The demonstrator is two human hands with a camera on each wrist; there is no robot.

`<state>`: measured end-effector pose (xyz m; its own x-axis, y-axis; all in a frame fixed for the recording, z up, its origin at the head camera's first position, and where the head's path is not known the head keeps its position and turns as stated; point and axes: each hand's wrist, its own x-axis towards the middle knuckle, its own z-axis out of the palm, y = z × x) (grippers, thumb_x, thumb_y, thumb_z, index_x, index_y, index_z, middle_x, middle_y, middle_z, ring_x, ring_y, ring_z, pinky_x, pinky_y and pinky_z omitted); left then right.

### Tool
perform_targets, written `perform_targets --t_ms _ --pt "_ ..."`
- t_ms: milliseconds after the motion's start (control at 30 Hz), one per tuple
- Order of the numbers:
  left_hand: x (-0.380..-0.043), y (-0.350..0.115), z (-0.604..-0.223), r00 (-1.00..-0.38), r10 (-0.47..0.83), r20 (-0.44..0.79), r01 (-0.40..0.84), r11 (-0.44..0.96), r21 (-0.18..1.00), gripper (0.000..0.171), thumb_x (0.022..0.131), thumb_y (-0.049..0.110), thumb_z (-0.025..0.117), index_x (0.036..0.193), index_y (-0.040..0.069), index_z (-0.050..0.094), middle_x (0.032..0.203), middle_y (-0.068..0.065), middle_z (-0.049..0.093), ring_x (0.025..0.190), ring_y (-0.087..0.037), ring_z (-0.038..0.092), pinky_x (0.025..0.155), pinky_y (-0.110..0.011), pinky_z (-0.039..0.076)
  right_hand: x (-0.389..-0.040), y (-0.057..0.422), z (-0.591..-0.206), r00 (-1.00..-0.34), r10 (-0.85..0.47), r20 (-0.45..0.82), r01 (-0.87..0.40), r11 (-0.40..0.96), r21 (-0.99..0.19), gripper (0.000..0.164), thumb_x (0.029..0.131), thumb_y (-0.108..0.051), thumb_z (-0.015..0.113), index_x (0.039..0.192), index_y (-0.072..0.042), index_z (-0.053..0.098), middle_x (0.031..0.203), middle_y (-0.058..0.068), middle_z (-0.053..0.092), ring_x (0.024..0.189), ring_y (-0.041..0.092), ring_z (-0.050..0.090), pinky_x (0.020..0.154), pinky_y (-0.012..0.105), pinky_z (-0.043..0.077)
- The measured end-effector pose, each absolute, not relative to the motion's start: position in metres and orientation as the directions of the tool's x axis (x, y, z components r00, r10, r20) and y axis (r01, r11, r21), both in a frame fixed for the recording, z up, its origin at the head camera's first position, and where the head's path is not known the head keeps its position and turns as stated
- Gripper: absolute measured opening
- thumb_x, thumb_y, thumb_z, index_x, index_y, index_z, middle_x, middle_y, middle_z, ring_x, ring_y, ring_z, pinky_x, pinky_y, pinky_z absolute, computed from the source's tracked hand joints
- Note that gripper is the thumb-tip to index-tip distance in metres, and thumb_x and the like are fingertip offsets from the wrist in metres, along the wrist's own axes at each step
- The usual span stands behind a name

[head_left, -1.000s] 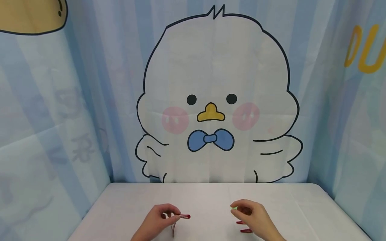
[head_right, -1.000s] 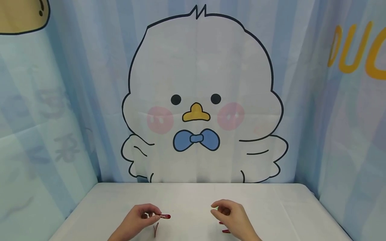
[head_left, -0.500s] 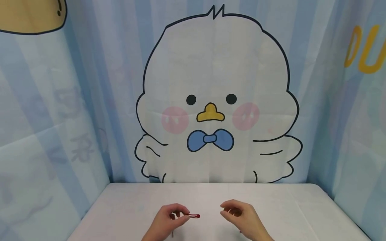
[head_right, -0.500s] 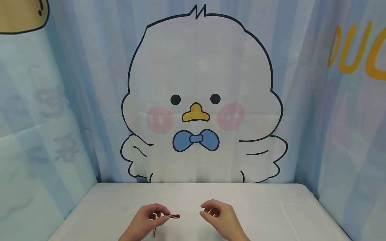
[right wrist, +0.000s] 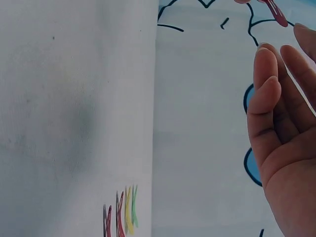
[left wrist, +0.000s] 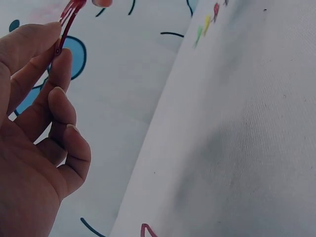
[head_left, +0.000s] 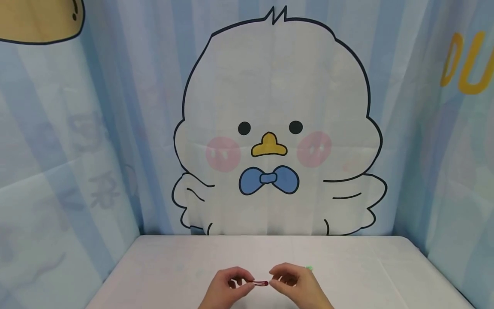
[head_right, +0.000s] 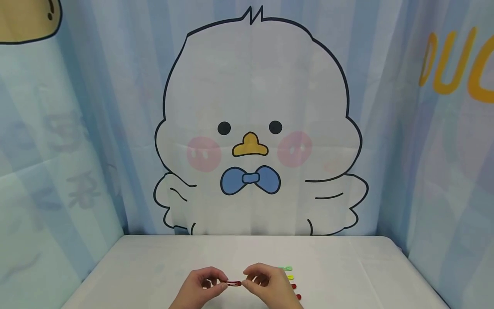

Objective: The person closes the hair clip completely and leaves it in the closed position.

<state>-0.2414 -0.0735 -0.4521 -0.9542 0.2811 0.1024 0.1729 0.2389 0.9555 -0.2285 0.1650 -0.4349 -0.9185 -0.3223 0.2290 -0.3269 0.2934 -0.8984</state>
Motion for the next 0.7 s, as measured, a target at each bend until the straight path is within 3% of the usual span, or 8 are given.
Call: perform_targets --t_ms 300,700 --pt "-0.238 -0.069 -0.450 -0.946 0.296 0.133 0.208 0.239 0.949 0.009 0.087 0.012 0.078 0.094 0.006 0.075 0.085 0.000 0.069 0.078 -0.018 0.053 0.065 -0.028 0.042 -0.229 0.158 -0.439 -0.908 -0.347 0.234 -0.321 0.221 -0.921 0.012 0.092 -0.009 0.074 0.102 -0.002 0.072 0.085 0.001 0.069 0.070 0.010 0.061 0.065 0.025 0.052" --pt "-0.235 -0.067 -0.452 -0.938 0.307 0.164 0.234 0.207 0.950 0.008 0.087 0.012 0.078 0.091 0.006 0.075 0.084 0.001 0.069 0.073 -0.011 0.054 0.063 -0.024 0.042 -0.225 0.153 -0.436 -0.921 -0.350 0.173 -0.272 0.256 -0.928 0.006 0.091 -0.008 0.074 0.093 -0.002 0.073 0.083 0.002 0.068 0.070 0.014 0.059 0.064 0.024 0.050"
